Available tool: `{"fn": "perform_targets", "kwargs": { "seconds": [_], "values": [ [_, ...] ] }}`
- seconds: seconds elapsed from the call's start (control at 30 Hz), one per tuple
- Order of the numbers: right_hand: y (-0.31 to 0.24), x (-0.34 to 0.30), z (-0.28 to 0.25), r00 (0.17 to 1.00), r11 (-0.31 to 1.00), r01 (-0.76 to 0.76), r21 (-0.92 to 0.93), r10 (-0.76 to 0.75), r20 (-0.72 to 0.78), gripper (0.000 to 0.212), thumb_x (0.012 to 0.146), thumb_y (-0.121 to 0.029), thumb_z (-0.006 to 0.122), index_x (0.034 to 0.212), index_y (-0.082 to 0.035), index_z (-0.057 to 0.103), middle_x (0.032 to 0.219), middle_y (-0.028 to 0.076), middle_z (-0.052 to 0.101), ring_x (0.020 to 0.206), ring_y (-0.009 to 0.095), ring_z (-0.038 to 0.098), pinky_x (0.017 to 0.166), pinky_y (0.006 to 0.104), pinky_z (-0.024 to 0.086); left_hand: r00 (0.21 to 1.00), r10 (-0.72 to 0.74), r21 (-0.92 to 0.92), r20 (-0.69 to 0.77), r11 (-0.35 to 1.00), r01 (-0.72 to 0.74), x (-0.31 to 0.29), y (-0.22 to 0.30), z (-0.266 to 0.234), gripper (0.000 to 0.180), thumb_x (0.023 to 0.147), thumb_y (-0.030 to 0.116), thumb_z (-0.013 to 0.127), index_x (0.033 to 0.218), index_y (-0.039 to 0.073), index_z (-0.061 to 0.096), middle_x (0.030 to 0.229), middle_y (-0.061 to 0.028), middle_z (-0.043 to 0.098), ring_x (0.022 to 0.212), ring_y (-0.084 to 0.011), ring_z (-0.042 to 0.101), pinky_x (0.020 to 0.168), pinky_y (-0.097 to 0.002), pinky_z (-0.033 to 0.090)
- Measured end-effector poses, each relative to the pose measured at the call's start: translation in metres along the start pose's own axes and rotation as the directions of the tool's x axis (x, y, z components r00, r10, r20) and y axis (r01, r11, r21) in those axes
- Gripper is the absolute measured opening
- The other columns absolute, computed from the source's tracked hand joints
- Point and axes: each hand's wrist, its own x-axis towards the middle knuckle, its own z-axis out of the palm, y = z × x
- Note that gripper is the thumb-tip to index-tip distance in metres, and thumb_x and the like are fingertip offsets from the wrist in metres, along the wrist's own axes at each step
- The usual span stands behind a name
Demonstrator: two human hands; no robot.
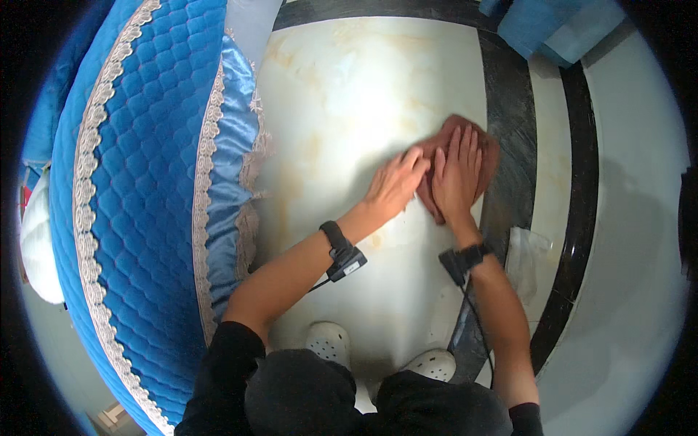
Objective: The person kneels on a tiled floor and scrubs a dark grout line using a small purple abrasive pad. They then wipe the area with a brown cloth, folding and adjusting the cloth to clean the surface and the edge of a nearby blue mattress.
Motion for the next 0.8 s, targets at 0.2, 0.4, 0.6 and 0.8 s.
{"fn": "perform_targets", "kwargs": {
  "seconds": [0.2, 0.4, 0.6, 0.8],
  "values": [
    [-0.023, 0.120, 0.074, 0.987, 0.980, 0.158, -0.119, -0.155, 0.033, 0.069, 0.104, -0.045, 0.037, 0.153, 0.004, 0.029, 0.159, 0.029, 0.025, 0.148, 0.043, 0.021, 0.121, 0.0532, 0.018, 0.994, -0.104, 0.148, -0.047, 0.983, 0.109, 0.027, -0.086, -0.029, 0.065, 0.079, 0.005, 0.068, 0.142, 0.011, 0.052, 0.148, -0.0006, 0.049, 0.079, -0.0340, 0.065, 0.075, -0.0430, 0.057],
    [-0.091, 0.214, 0.137, 0.961, 0.966, 0.254, 0.046, -0.257, 0.099, 0.076, 0.098, -0.049, 0.044, 0.154, 0.000, 0.028, 0.161, 0.024, 0.024, 0.151, 0.035, 0.020, 0.123, 0.0447, 0.014, 0.921, -0.273, 0.162, -0.279, 0.932, 0.325, 0.030, -0.140, -0.036, 0.051, 0.090, 0.013, 0.056, 0.141, 0.014, 0.054, 0.148, 0.0039, 0.051, 0.072, -0.0325, 0.067, 0.071, -0.0434, 0.057],
    [-0.155, 0.243, 0.181, 0.818, 0.842, 0.410, 0.350, -0.509, 0.266, 0.057, 0.082, -0.011, 0.051, 0.139, -0.012, 0.056, 0.149, 0.013, 0.049, 0.140, 0.029, 0.042, 0.120, 0.0429, 0.025, 0.858, -0.368, 0.095, -0.359, 0.900, 0.426, 0.030, -0.145, -0.027, 0.054, 0.085, 0.018, 0.066, 0.136, 0.006, 0.056, 0.130, -0.0116, 0.062, 0.075, -0.0343, 0.068, 0.072, -0.0446, 0.057],
    [-0.183, 0.217, 0.170, 0.611, 0.663, 0.383, 0.644, -0.704, 0.362, 0.058, 0.077, -0.011, 0.049, 0.133, -0.017, 0.063, 0.149, 0.005, 0.052, 0.141, 0.018, 0.043, 0.123, 0.0408, 0.022, 0.864, -0.358, 0.041, -0.355, 0.917, 0.397, 0.010, -0.156, -0.027, 0.055, 0.082, 0.026, 0.071, 0.131, 0.005, 0.058, 0.091, -0.0184, 0.069, 0.078, -0.0385, 0.067, 0.069, -0.0474, 0.054]
  ]
}}
